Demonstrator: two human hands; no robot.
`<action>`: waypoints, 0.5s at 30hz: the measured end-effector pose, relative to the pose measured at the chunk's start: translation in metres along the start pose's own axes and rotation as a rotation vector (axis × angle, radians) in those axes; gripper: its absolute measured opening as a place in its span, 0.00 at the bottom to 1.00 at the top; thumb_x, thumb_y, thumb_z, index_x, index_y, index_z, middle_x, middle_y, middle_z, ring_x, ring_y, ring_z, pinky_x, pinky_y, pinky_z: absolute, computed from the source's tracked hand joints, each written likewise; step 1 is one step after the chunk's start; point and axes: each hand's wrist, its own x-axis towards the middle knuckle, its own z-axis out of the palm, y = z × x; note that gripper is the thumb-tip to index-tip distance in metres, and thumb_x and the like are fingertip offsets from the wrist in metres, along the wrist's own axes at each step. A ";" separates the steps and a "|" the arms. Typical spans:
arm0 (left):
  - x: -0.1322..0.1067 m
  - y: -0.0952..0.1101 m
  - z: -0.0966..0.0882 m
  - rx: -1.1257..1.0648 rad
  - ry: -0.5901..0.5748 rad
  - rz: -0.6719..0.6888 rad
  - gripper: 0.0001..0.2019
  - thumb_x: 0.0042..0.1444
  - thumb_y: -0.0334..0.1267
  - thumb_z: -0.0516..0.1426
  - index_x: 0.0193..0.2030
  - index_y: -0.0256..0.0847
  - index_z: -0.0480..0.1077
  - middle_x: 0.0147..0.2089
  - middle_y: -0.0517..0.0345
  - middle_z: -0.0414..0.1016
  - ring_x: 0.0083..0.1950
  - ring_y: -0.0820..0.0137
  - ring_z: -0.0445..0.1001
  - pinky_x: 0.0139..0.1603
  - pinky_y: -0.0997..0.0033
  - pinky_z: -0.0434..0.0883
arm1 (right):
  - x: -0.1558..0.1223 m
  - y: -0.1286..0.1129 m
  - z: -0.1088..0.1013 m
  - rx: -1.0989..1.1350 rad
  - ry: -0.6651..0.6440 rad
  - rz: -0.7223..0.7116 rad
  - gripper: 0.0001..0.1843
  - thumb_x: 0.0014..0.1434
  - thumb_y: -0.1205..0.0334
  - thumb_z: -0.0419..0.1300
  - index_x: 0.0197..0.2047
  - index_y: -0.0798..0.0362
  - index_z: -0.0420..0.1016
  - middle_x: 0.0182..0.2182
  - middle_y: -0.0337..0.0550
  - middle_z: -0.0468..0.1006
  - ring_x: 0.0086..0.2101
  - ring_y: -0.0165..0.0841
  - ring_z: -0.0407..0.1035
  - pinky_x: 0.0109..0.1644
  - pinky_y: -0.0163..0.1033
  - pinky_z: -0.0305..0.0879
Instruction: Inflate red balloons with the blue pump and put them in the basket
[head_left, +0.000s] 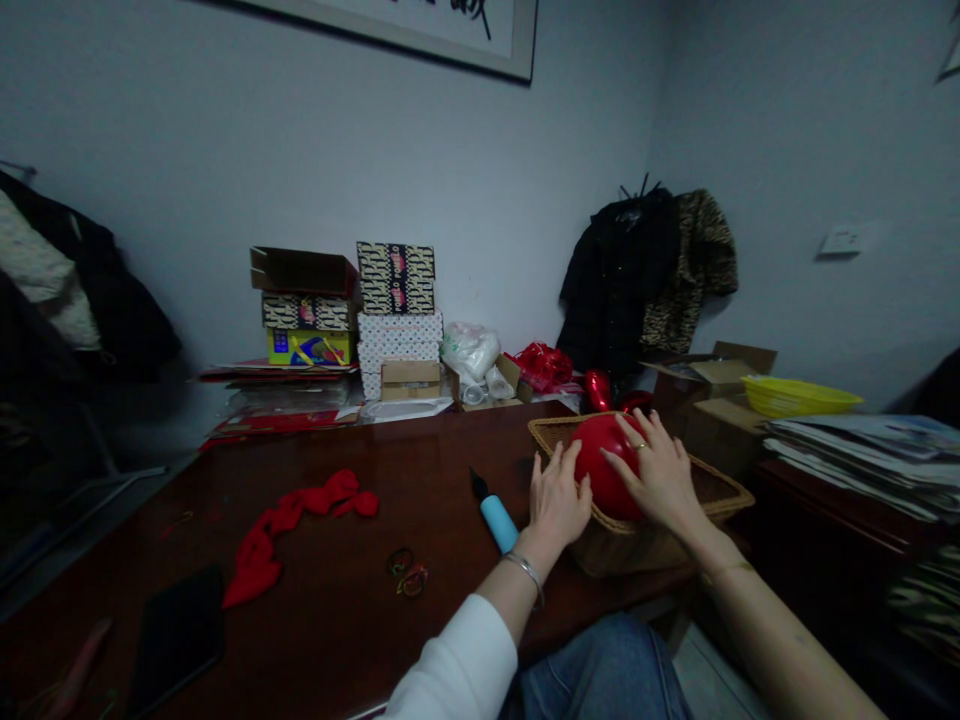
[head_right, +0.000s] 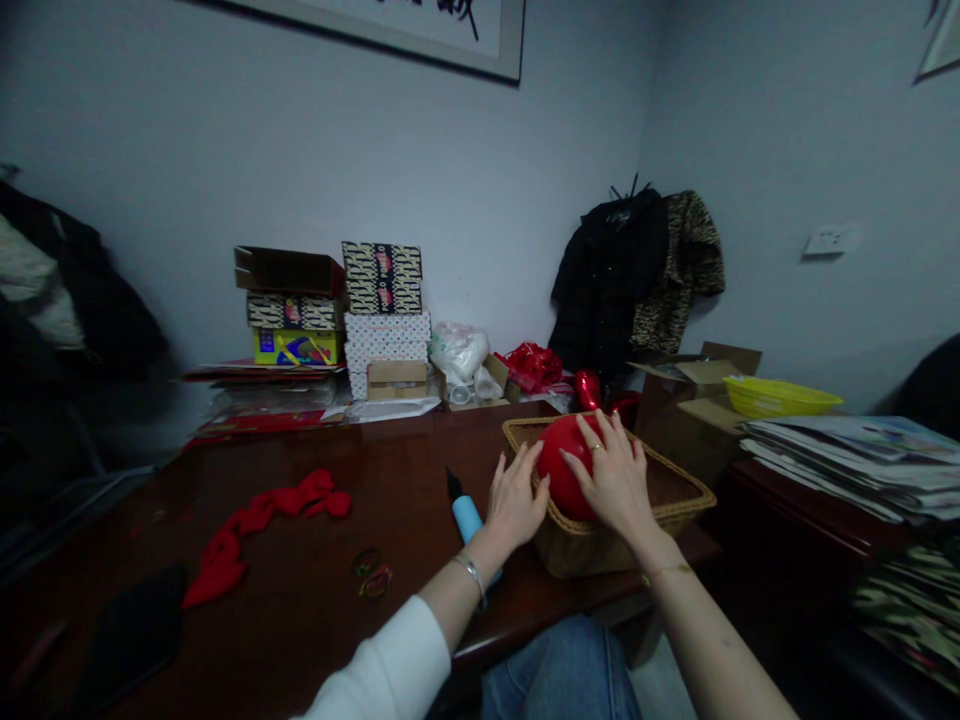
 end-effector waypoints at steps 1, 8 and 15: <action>0.000 0.000 -0.001 0.006 -0.004 0.000 0.27 0.57 0.34 0.50 0.64 0.43 0.50 0.64 0.52 0.60 0.66 0.64 0.53 0.66 0.50 0.50 | 0.000 -0.001 0.000 -0.003 0.005 0.003 0.29 0.61 0.49 0.44 0.64 0.47 0.50 0.64 0.48 0.50 0.63 0.45 0.41 0.58 0.61 0.48; 0.000 -0.009 -0.017 0.041 -0.004 0.000 0.28 0.58 0.38 0.49 0.66 0.43 0.48 0.66 0.55 0.55 0.68 0.61 0.45 0.66 0.46 0.47 | 0.005 -0.012 -0.004 -0.013 0.037 0.009 0.30 0.62 0.46 0.43 0.63 0.50 0.52 0.63 0.51 0.52 0.63 0.44 0.39 0.59 0.60 0.46; -0.012 -0.021 -0.039 0.088 0.027 -0.026 0.27 0.60 0.45 0.47 0.66 0.44 0.49 0.68 0.55 0.51 0.69 0.60 0.40 0.66 0.45 0.44 | 0.010 -0.037 -0.002 -0.002 0.120 -0.068 0.29 0.61 0.50 0.46 0.63 0.53 0.53 0.63 0.52 0.53 0.63 0.46 0.38 0.61 0.60 0.42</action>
